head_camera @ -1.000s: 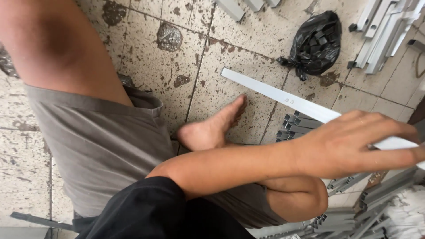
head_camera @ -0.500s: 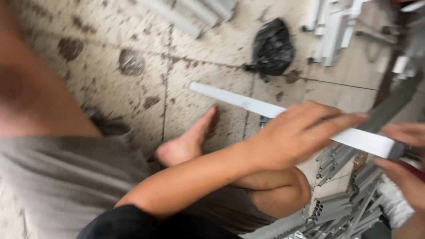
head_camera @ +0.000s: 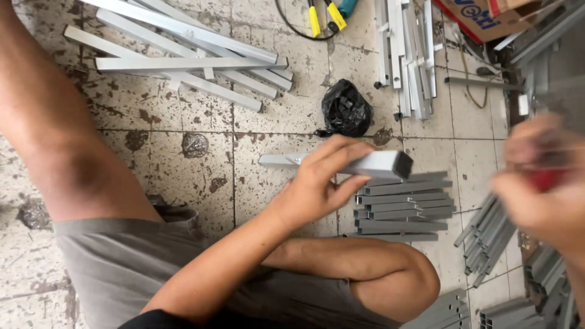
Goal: Removing plastic end caps from aluminum extrusions using pliers
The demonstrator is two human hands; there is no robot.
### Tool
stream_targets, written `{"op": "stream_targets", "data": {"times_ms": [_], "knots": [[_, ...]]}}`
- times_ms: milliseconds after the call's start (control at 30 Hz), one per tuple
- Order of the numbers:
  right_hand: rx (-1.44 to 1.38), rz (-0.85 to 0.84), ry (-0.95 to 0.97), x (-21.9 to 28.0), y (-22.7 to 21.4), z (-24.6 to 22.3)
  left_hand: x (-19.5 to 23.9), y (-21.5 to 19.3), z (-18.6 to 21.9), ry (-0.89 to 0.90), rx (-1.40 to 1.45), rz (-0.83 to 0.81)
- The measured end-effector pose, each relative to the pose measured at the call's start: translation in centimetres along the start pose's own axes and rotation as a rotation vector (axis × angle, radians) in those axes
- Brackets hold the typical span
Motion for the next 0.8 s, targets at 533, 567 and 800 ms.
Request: {"op": "stream_targets", "data": {"times_ms": [533, 567, 800], "knots": [[-0.003, -0.195, 0.097, -0.6, 1.7, -2.2, -0.1, -2.3, 1.0, -0.031, 0.121, -0.045], [-0.349, 0.204, -0.313, 0.0, 1.5, -0.5, -0.5, -2.5, 1.1, -0.017, 0.115, -0.052], [0.044, 0.054, -0.164, 0.1, 4.3, 1.9, -0.5, -1.2, 0.1, -0.064, 0.112, -0.058]]}}
Point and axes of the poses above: each hand's wrist, its own x-axis away from the middle knuckle, its own y-axis out of the palm, z = x × y, the point moved 2 cm from there along -x, towards the middle knuckle, and after that the axes turned 3 degrees about -z, right-handed, at the moved point
